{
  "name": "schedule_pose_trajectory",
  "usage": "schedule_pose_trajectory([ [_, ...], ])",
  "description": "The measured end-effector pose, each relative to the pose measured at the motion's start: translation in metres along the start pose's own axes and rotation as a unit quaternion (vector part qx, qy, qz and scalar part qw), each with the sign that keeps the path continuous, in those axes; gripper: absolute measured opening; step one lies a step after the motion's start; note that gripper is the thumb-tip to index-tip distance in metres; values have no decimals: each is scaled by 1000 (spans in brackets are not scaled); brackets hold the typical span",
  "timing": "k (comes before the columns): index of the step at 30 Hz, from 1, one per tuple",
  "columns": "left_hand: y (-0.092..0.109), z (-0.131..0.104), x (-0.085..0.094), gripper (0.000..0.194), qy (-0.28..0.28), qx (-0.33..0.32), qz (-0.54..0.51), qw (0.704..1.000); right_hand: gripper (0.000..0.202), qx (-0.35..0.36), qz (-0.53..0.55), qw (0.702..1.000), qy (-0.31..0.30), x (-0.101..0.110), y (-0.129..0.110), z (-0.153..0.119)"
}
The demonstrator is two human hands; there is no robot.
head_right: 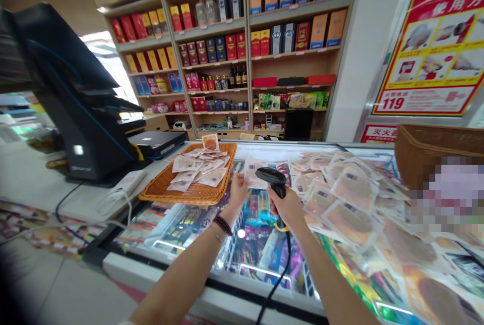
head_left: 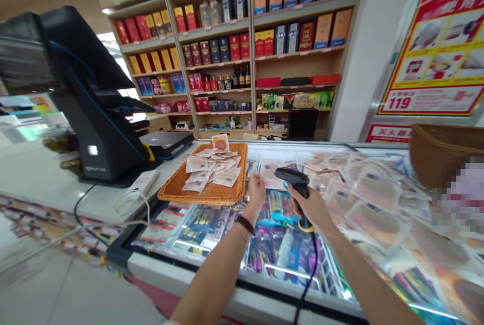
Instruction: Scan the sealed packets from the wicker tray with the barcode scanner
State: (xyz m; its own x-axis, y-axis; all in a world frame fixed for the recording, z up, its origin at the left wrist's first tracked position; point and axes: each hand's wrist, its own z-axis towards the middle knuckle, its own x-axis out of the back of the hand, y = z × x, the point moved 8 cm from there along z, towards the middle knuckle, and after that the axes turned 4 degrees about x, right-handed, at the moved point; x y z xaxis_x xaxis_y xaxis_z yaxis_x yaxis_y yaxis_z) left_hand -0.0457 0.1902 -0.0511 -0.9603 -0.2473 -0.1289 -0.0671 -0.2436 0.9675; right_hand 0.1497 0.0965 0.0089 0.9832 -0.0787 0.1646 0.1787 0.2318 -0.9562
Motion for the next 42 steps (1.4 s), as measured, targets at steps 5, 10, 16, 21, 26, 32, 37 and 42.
schedule_pose_trajectory([
  [5,3,0,2,19,12,-9,4,1000,46,-1,-10,1000,-5,1,-8,-3],
  [10,4,-1,5,18,23,-3,2,1000,45,0,2,1000,-11,-1,-10,-4],
  [16,8,-3,4,19,24,-1,-17,1000,46,4,-6,1000,-3,0,-9,-3],
  [21,10,-5,6,23,26,23,-46,998,46,-3,39,999,10,3,-9,-1],
  [26,9,-4,9,24,76,82,-100,989,45,-1,84,994,63,32,-4,2],
  [32,24,2,-55,21,25,122,-131,984,48,36,75,986,144,111,-20,-7],
  [37,45,-11,-143,19,-22,152,-172,973,49,48,9,971,232,190,-31,-27],
  [42,73,-36,-229,18,-114,157,-199,961,49,38,-3,954,297,243,-27,-50],
])
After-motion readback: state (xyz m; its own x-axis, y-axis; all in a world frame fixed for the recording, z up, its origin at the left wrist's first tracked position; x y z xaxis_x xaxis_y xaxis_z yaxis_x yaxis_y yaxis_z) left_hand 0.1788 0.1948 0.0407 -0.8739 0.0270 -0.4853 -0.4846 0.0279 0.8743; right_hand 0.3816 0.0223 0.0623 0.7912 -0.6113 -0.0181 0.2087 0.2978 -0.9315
